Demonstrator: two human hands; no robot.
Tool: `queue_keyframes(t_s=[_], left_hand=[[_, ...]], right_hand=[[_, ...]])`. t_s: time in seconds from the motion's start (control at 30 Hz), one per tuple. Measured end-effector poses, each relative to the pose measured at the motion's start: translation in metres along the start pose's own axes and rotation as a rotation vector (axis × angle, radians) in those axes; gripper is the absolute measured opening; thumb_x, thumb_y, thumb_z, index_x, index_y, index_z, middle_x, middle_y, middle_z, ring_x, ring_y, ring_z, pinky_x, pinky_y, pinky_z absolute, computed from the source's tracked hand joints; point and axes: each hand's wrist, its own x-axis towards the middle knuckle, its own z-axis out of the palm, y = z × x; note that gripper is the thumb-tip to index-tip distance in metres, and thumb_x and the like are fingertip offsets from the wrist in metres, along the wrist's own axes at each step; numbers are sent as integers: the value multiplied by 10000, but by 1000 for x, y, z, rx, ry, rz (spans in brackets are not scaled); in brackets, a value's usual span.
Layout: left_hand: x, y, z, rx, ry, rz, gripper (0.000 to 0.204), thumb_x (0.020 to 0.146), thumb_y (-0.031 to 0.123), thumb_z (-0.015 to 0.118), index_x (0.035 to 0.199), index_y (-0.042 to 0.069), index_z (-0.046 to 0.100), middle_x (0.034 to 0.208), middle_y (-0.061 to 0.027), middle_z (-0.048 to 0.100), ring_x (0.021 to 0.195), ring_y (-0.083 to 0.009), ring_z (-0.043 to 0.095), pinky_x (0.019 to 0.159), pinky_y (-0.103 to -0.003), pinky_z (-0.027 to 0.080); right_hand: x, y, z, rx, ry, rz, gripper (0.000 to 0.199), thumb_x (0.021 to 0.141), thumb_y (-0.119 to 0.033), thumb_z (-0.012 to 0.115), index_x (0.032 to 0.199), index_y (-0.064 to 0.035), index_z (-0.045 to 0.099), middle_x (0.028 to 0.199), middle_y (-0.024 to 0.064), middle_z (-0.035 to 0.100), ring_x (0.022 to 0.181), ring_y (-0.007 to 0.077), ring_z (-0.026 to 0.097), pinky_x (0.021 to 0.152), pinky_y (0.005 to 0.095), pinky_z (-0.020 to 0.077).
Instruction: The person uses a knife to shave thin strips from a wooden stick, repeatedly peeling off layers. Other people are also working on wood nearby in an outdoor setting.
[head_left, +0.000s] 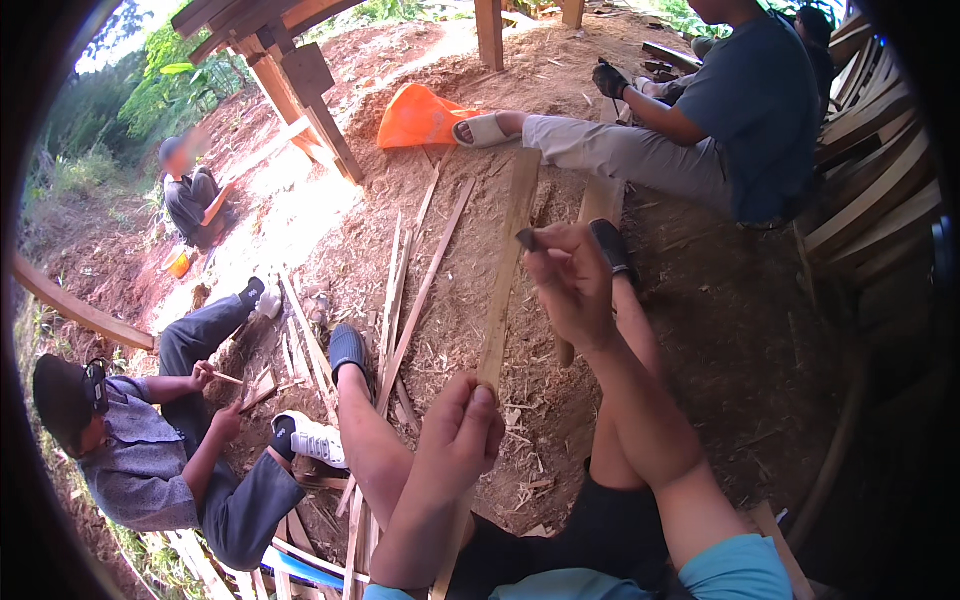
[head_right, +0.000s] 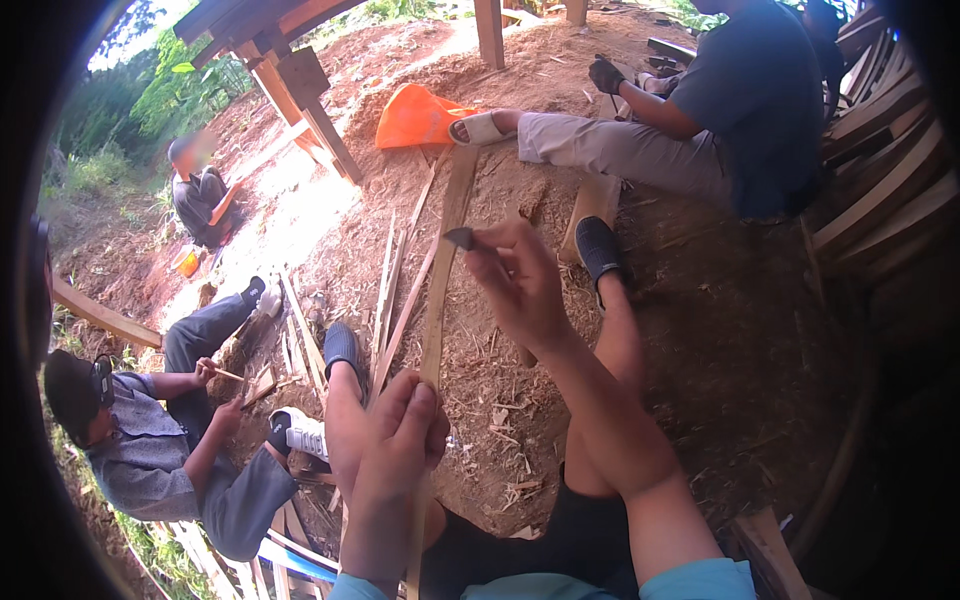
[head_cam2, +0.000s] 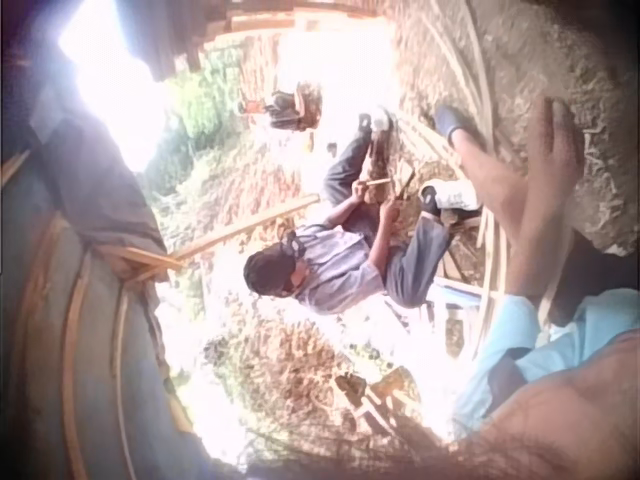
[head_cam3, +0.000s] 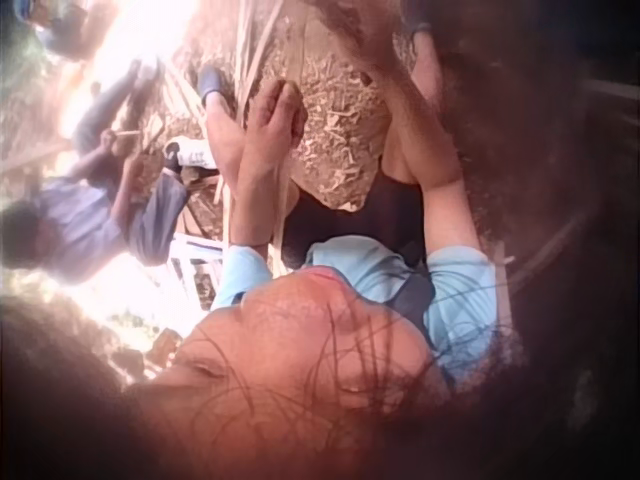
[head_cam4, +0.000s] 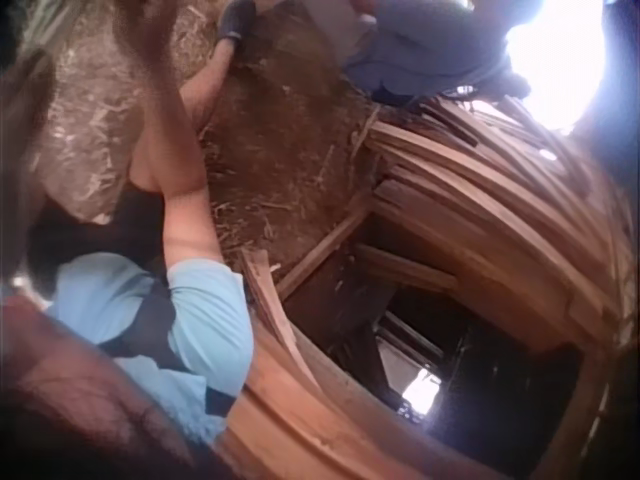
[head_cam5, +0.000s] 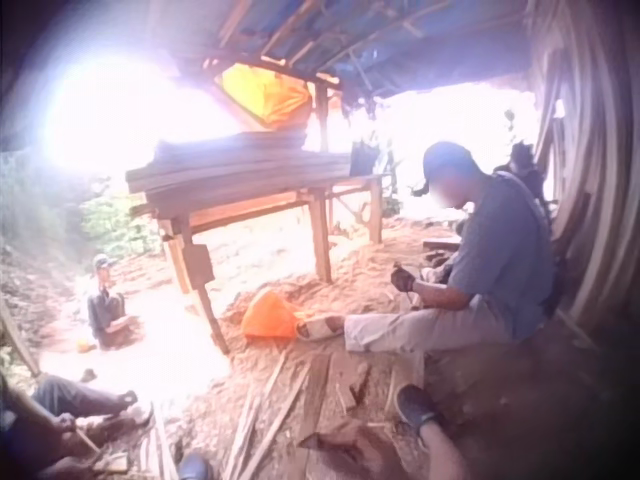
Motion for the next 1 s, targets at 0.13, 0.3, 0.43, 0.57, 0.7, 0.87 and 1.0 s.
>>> queue_keyframes(t_s=[0.13, 0.3, 0.43, 0.57, 0.7, 0.87, 1.0], left_hand=[[7, -4, -8, -9, -60, 39, 193, 972, 190, 375, 840, 61, 433, 536, 15, 430, 398, -44, 373, 360, -180, 290], [0, 5, 11, -25, 16, 19, 178, 969, 173, 378, 826, 72, 412, 535, 23, 415, 396, -38, 352, 352, -187, 276], [3, 9, 9, -140, -1, -10, 190, 970, 184, 372, 810, 83, 390, 537, 24, 397, 394, -41, 339, 343, -193, 272], [6, 1, 13, -87, -61, -5, 200, 972, 197, 356, 813, 80, 385, 528, 15, 400, 386, -52, 351, 338, -195, 280], [6, -6, 0, -121, -125, -39, 210, 972, 218, 348, 815, 83, 383, 532, 9, 395, 384, -61, 347, 338, -197, 275], [0, -5, -21, -304, -147, -183, 199, 962, 239, 367, 828, 93, 392, 556, -2, 355, 371, -72, 278, 330, -210, 243], [-6, -24, -33, -490, -284, -252, 157, 970, 254, 357, 946, 116, 429, 533, -1, 328, 351, -71, 256, 308, -208, 204]], right_hand=[[-12, -13, 10, -219, -180, -277, 158, 849, -154, 627, 845, -28, 533, 718, 46, 528, 536, 72, 466, 466, 239, 361], [-4, -5, -10, -212, -85, -178, 163, 862, -154, 610, 895, -26, 514, 799, 66, 548, 593, 86, 491, 498, 224, 378], [-9, -6, -2, -247, -193, -323, 191, 907, -170, 556, 984, -23, 461, 931, 60, 488, 680, 36, 444, 561, 179, 378], [9, -6, -8, -229, 61, -235, 142, 864, -123, 595, 904, -8, 522, 778, 92, 551, 586, 155, 522, 513, 260, 394], [-1, 0, -3, -246, -9, -231, 123, 860, -103, 589, 907, -13, 519, 796, 101, 554, 592, 183, 537, 515, 273, 410], [-16, -21, 18, -334, -204, -307, 122, 842, -99, 605, 906, -32, 525, 776, 112, 557, 646, 249, 590, 528, 324, 457], [-7, -12, 7, -390, -240, -231, 128, 829, -121, 619, 903, -51, 541, 765, 87, 557, 621, 255, 586, 505, 339, 451]])
